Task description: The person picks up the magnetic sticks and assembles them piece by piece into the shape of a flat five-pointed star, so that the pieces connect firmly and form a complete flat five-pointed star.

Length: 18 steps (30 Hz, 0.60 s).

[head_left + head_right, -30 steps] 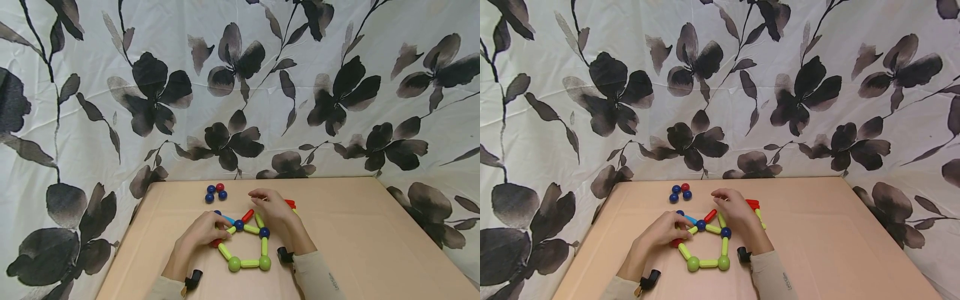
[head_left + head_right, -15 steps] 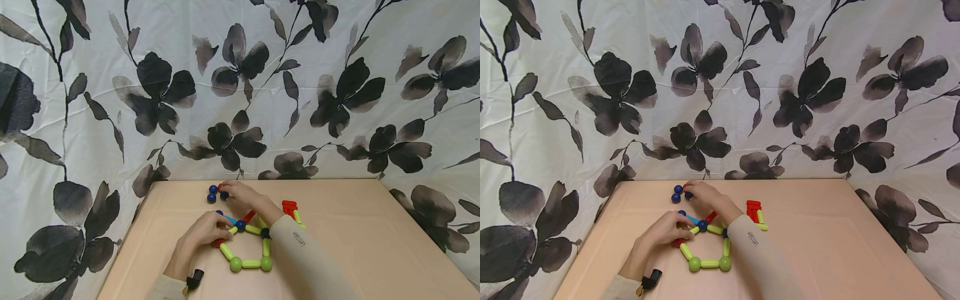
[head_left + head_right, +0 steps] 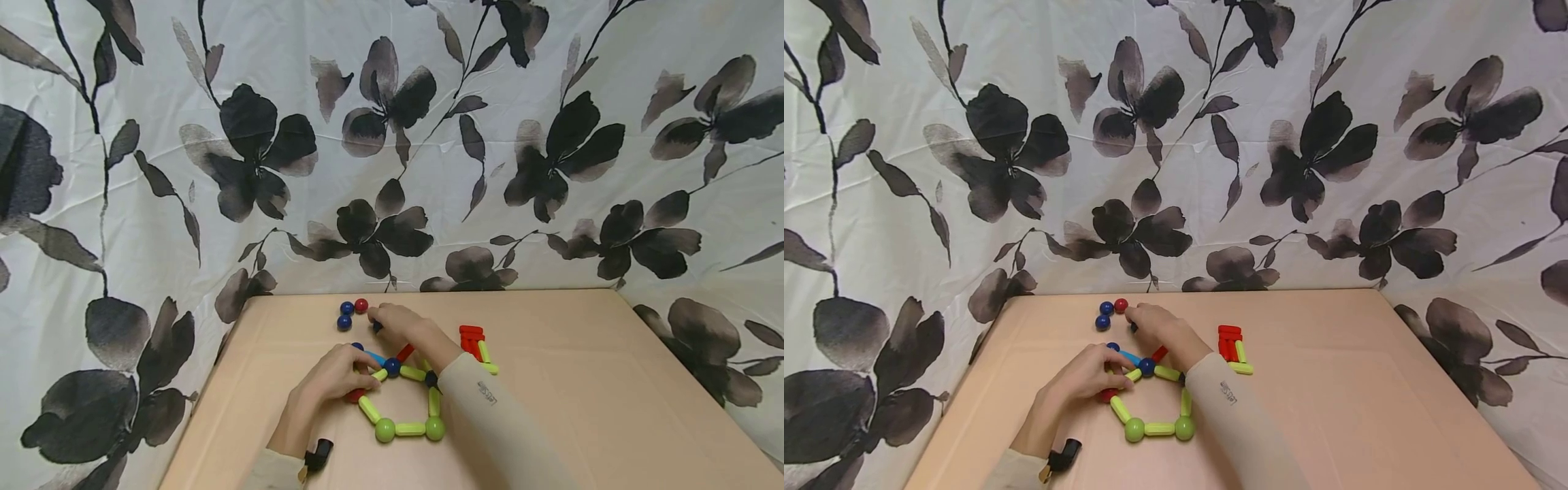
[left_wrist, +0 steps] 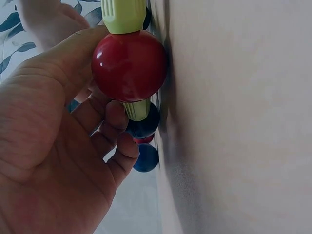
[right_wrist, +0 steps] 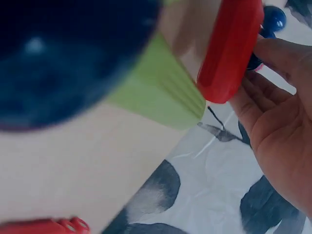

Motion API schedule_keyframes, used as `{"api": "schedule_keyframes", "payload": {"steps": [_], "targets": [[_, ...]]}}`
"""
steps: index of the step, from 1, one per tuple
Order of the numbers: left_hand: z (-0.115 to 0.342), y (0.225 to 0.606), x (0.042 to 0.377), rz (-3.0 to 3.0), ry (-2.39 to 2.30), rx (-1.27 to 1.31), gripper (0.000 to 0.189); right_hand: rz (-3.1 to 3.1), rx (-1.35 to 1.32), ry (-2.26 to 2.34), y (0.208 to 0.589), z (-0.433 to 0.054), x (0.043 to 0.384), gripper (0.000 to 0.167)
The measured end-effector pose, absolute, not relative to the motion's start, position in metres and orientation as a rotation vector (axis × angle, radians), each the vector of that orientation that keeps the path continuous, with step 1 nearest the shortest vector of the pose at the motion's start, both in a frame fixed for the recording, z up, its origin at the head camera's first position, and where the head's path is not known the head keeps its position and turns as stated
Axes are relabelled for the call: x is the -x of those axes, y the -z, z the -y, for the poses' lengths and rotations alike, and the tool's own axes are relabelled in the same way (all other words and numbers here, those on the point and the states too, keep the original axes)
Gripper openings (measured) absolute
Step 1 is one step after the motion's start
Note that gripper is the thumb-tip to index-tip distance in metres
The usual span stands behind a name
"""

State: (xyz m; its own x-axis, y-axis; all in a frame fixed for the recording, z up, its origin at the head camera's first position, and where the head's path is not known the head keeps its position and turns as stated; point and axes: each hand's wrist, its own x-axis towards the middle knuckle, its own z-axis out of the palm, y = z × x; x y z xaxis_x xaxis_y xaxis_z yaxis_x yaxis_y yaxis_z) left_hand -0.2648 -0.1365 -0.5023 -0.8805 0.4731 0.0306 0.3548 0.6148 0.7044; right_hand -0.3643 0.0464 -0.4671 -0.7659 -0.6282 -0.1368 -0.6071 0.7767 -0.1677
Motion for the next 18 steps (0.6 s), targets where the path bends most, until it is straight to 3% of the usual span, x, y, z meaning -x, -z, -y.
{"api": "schedule_keyframes", "payload": {"steps": [11,18], "targets": [[0.136,0.501,0.265,-2.663,-1.143,-0.642,0.023,-2.808,0.774,0.905,0.448,-0.109,0.332,0.028],[0.136,0.501,0.265,-2.667,-1.138,-0.653,0.023,-2.685,0.666,1.238,0.458,-0.137,0.316,0.027]]}}
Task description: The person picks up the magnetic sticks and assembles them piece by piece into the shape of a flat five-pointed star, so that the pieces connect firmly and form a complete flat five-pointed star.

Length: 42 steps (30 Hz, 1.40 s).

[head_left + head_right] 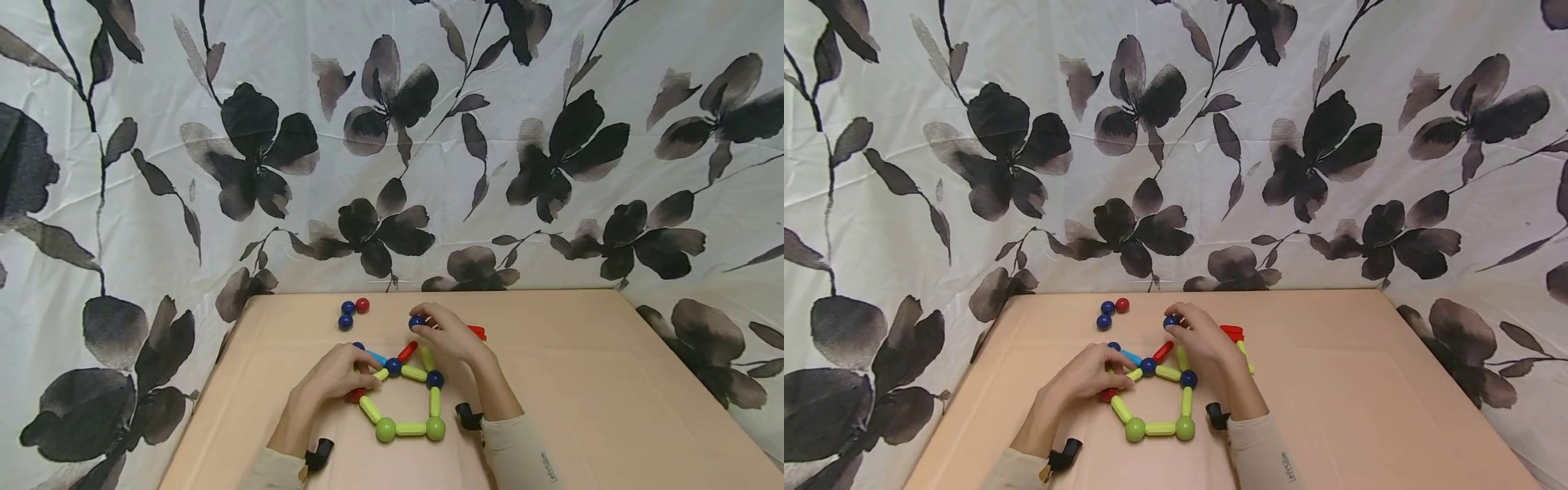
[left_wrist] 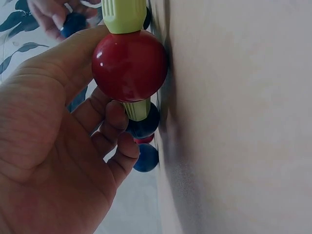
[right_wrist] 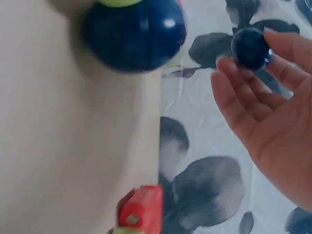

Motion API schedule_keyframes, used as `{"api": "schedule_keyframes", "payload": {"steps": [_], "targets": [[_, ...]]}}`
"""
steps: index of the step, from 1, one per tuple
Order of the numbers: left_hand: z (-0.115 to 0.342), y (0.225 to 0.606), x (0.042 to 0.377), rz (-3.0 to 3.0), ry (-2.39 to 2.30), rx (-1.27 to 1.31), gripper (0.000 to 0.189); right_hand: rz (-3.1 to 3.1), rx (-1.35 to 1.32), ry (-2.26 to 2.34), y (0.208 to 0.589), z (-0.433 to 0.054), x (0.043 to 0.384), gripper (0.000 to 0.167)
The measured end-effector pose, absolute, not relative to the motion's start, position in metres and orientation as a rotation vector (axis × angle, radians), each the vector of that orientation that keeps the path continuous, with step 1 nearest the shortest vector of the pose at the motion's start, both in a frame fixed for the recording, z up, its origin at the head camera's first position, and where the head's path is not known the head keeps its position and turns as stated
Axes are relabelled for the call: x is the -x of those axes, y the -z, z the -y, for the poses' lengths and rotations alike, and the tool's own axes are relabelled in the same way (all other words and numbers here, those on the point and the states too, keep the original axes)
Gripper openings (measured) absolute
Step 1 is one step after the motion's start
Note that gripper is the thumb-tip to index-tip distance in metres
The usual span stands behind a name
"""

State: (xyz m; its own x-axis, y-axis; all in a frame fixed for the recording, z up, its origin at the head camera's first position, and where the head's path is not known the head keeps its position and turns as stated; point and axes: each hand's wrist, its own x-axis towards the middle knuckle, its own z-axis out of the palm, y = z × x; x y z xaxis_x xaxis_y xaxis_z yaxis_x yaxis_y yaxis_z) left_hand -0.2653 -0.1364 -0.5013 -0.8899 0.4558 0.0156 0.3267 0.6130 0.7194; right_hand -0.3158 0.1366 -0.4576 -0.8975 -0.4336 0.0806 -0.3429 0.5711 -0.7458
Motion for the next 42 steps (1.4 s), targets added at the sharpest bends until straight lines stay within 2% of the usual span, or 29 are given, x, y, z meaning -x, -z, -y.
{"api": "schedule_keyframes", "payload": {"steps": [15,27,42], "targets": [[0.135,0.5,0.266,-2.673,-1.128,-0.649,0.023,-2.55,0.422,1.459,0.481,-0.154,0.318,0.028],[0.136,0.5,0.265,-2.677,-1.106,-0.629,0.022,-2.5,0.434,1.339,0.495,-0.154,0.324,0.026],[0.135,0.501,0.264,-2.674,-1.111,-0.639,0.021,-2.466,0.42,1.33,0.499,-0.157,0.324,0.032]]}}
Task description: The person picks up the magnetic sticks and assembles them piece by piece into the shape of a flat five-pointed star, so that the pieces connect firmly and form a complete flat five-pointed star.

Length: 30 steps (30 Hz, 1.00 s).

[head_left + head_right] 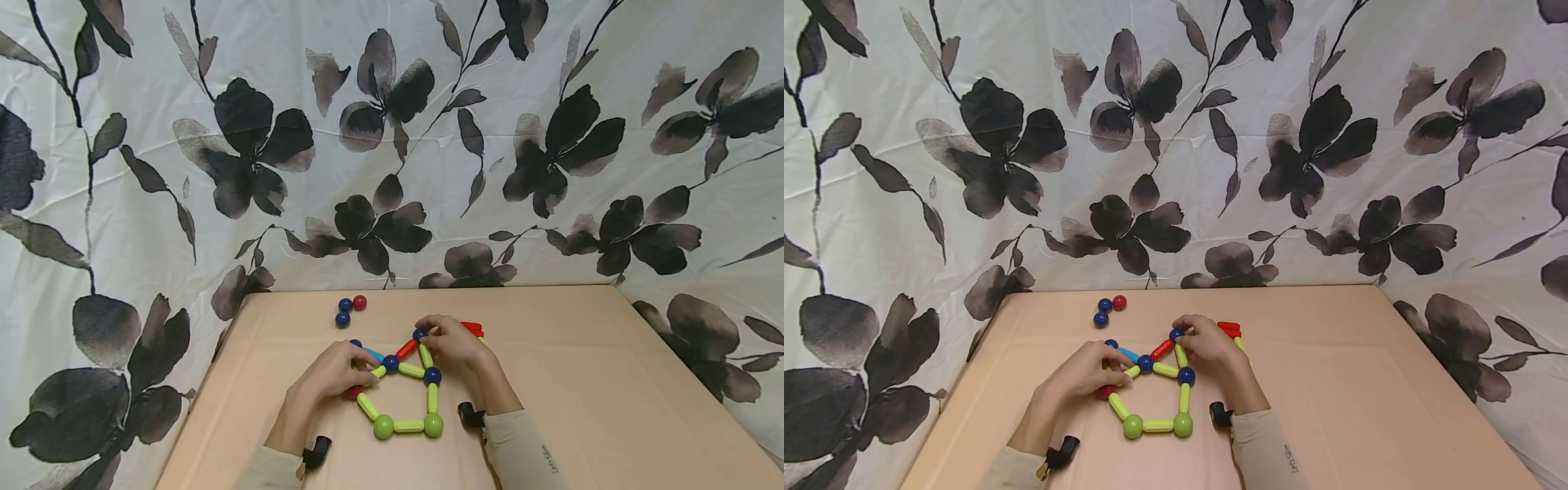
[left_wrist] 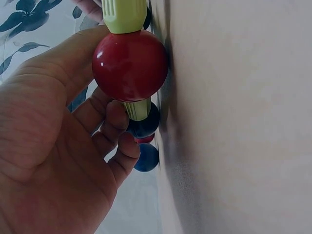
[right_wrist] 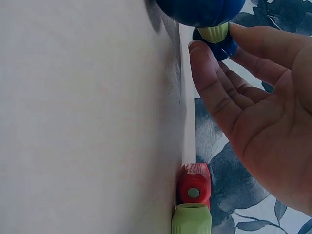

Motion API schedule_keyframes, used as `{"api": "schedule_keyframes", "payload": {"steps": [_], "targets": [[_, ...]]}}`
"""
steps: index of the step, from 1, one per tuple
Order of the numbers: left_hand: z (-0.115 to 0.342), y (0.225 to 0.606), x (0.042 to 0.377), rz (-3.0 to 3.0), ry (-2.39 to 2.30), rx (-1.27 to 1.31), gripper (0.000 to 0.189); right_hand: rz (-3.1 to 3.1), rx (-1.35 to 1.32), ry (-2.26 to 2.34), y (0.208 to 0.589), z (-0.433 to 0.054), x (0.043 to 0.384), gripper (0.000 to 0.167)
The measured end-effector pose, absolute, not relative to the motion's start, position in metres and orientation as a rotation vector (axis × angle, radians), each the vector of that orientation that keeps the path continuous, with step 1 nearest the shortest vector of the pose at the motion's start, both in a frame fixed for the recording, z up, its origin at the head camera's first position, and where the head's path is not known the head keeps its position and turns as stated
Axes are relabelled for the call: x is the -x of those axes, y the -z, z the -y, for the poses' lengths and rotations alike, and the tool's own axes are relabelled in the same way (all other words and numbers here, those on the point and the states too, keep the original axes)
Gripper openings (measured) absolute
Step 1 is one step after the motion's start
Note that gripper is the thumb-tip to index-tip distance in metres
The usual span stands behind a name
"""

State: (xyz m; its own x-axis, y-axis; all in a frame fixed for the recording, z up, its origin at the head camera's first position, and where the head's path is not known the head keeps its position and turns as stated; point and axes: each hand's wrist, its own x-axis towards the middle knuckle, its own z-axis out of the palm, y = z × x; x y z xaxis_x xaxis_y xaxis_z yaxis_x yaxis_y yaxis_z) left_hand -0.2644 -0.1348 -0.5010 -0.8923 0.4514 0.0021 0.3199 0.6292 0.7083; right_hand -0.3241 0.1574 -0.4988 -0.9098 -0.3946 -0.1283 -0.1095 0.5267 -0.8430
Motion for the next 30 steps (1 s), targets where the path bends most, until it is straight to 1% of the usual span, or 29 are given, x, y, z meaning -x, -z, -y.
{"api": "schedule_keyframes", "payload": {"steps": [9,15,17,22,30], "targets": [[0.135,0.501,0.264,-2.67,-1.116,-0.648,0.023,-2.53,0.483,1.211,0.5,-0.157,0.325,0.034],[0.135,0.502,0.264,-2.66,-1.125,-0.623,0.024,-2.567,0.609,1.048,0.488,-0.168,0.319,0.045],[0.135,0.503,0.264,-2.657,-1.129,-0.626,0.025,-2.516,0.658,1.036,0.482,-0.175,0.316,0.043],[0.135,0.502,0.264,-2.668,-1.122,-0.616,0.026,-2.317,0.716,1.035,0.474,-0.186,0.31,0.029],[0.134,0.5,0.263,-2.672,-1.109,-0.588,0.024,-2.293,0.687,0.896,0.472,-0.172,0.304,0.032]]}}
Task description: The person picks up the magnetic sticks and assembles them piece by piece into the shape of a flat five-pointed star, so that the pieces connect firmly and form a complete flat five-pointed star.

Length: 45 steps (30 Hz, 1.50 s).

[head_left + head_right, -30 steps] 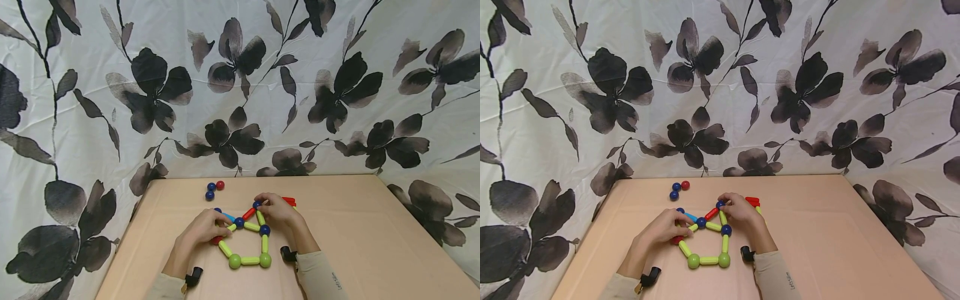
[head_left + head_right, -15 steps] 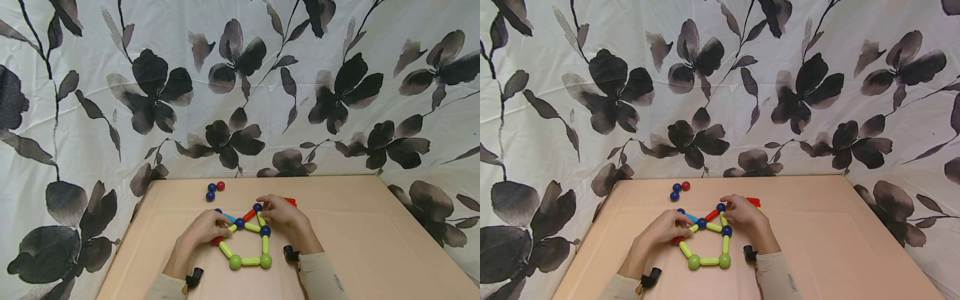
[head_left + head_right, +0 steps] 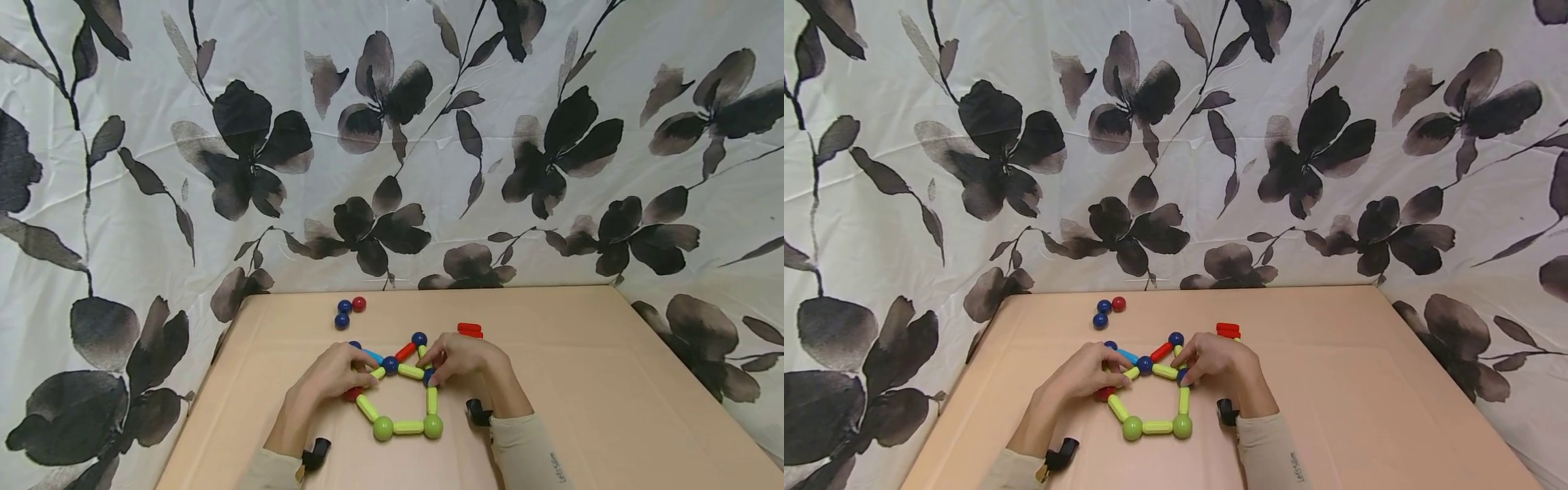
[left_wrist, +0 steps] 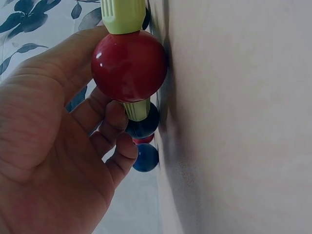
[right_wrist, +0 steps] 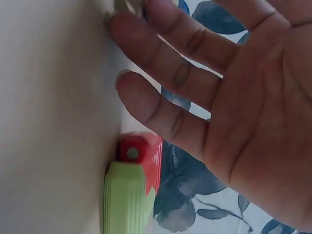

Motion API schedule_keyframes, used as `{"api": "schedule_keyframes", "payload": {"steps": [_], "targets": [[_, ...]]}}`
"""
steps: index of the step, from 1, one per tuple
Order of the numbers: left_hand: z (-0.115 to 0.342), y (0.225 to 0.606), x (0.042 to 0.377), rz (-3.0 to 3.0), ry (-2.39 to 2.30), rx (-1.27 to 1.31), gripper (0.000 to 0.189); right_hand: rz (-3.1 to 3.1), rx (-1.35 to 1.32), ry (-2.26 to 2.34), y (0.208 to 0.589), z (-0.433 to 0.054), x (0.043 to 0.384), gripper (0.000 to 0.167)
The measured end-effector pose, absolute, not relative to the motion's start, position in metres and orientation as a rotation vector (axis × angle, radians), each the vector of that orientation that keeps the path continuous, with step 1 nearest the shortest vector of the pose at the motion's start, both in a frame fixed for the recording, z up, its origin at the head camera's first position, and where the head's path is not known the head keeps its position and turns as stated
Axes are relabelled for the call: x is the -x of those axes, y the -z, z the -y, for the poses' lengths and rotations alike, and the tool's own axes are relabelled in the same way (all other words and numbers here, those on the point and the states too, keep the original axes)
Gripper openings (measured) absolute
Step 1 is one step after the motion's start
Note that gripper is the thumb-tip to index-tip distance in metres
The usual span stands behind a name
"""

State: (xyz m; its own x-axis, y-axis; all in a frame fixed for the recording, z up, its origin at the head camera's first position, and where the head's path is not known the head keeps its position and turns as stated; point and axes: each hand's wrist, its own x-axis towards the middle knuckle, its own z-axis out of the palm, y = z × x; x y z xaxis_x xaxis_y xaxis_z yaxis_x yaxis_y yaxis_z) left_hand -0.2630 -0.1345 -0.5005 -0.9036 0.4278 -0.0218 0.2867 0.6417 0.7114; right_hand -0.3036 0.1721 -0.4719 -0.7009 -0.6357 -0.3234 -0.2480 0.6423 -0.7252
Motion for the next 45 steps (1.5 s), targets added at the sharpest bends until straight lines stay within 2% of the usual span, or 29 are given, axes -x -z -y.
{"api": "schedule_keyframes", "payload": {"steps": [6,10,12,20,23,29,38,45], "targets": [[0.137,0.496,0.262,-2.694,-1.063,-0.605,0.024,-2.407,0.664,0.915,0.472,-0.163,0.305,0.037],[0.136,0.49,0.258,-2.651,-1.036,-0.604,0.021,-2.512,0.656,0.938,0.478,-0.158,0.309,0.056],[0.135,0.486,0.255,-2.61,-1.042,-0.59,0.019,-2.553,0.653,0.925,0.48,-0.156,0.31,0.06],[0.133,0.478,0.25,-2.502,-1.069,-0.591,0.004,-2.553,0.686,0.948,0.483,-0.15,0.312,0.028],[0.131,0.479,0.253,-2.604,-1.042,-0.654,0.006,-2.523,0.718,0.957,0.483,-0.15,0.311,0.03],[0.126,0.483,0.259,-2.727,-0.99,-0.787,0.019,-2.486,0.675,0.885,0.478,-0.157,0.307,0.048],[0.123,0.484,0.259,-2.638,-1.016,-0.82,0.022,-2.465,0.628,0.716,0.469,-0.164,0.3,0.027],[0.124,0.484,0.257,-2.645,-1.001,-0.806,0.022,-2.566,0.635,0.694,0.47,-0.16,0.302,0.021]]}}
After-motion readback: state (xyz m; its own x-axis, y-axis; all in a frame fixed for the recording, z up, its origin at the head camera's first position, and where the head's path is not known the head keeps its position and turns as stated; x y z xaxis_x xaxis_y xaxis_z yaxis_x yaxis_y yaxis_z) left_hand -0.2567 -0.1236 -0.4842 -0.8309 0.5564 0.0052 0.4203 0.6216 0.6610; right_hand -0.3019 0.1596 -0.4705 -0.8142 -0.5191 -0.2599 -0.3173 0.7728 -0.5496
